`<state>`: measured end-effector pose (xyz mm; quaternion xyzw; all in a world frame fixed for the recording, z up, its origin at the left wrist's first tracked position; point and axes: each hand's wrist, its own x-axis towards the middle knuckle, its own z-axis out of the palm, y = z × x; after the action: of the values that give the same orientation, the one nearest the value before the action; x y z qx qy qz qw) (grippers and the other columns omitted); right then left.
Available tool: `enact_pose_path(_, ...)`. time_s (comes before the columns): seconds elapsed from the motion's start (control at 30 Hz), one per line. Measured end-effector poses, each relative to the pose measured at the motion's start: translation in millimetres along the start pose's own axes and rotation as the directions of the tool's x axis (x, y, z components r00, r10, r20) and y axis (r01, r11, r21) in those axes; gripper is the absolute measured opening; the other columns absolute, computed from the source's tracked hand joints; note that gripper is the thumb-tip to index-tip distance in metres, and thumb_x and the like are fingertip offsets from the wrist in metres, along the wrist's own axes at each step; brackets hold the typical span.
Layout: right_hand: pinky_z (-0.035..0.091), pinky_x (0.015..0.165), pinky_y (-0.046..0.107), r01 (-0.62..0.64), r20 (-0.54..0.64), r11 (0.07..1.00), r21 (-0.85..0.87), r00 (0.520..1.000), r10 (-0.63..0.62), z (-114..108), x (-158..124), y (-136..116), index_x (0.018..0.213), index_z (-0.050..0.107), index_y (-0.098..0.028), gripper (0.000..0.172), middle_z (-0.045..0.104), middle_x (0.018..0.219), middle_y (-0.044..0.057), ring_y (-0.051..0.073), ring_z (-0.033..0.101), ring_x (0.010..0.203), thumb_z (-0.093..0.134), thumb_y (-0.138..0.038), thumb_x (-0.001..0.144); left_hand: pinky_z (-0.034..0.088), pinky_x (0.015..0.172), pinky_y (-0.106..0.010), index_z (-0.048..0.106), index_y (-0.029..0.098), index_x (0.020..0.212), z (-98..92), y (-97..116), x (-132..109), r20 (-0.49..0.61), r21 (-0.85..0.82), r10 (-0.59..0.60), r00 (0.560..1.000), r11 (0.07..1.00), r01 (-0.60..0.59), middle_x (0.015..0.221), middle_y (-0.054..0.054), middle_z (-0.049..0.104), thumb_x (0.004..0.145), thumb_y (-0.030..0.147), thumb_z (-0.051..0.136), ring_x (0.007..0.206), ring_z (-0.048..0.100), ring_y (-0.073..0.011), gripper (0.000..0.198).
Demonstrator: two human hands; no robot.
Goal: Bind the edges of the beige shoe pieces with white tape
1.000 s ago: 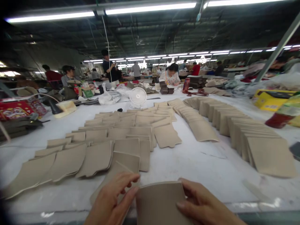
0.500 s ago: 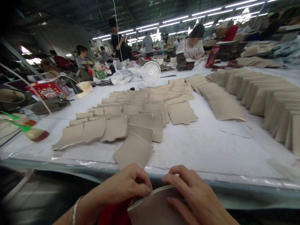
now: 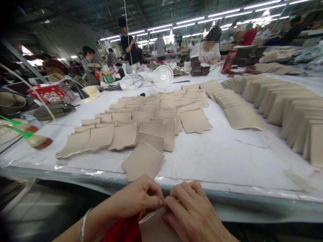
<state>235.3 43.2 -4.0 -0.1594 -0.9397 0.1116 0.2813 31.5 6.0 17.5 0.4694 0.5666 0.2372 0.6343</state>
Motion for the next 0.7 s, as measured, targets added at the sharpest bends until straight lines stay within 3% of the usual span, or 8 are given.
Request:
enact_pose_path(0.3,0.029,0.067,0.036,0.042,0.052,0.999,0.027,0.998,-0.044,10.2,-5.0,-2.4,0.074,0.055,-0.020,0.036,0.056,0.072,0.001,0.019,0.049,0.069,0.040,-0.021,0.107,0.029,0.050,-0.022,0.067,0.013,0.063,11.9,-5.9,-1.1,0.001,0.148,0.017,1.000,0.989,-0.017,0.056,0.004,0.052,0.057,0.017,0.054,0.057,0.042,-0.0099,0.015)
enact_pose_path(0.5,0.035,0.074,0.035,0.027,0.054,0.997,0.071,0.998,-0.031,-2.7,-2.7,1.4,0.090,0.060,-0.018,0.019,0.060,0.082,0.001,0.019,0.053,0.076,0.048,-0.022,0.105,0.032,0.055,-0.024,0.070,0.012,0.069,6.9,-7.2,-4.0,0.034,0.098,0.042,0.999,0.994,-0.045,0.060,0.004,0.053,0.063,0.019,0.055,0.059,0.043,-0.0102,0.018)
enact_pose_path(0.7,0.030,0.076,0.035,0.032,0.057,0.992,0.120,0.998,-0.039,0.6,-5.4,2.3,0.086,0.059,-0.018,0.022,0.057,0.080,0.001,0.019,0.051,0.075,0.047,-0.019,0.104,0.031,0.053,-0.024,0.071,0.012,0.070,10.5,-10.2,-0.9,0.008,0.084,0.012,1.000,0.996,-0.013,0.059,0.004,0.053,0.061,0.019,0.055,0.058,0.042,-0.0104,0.020)
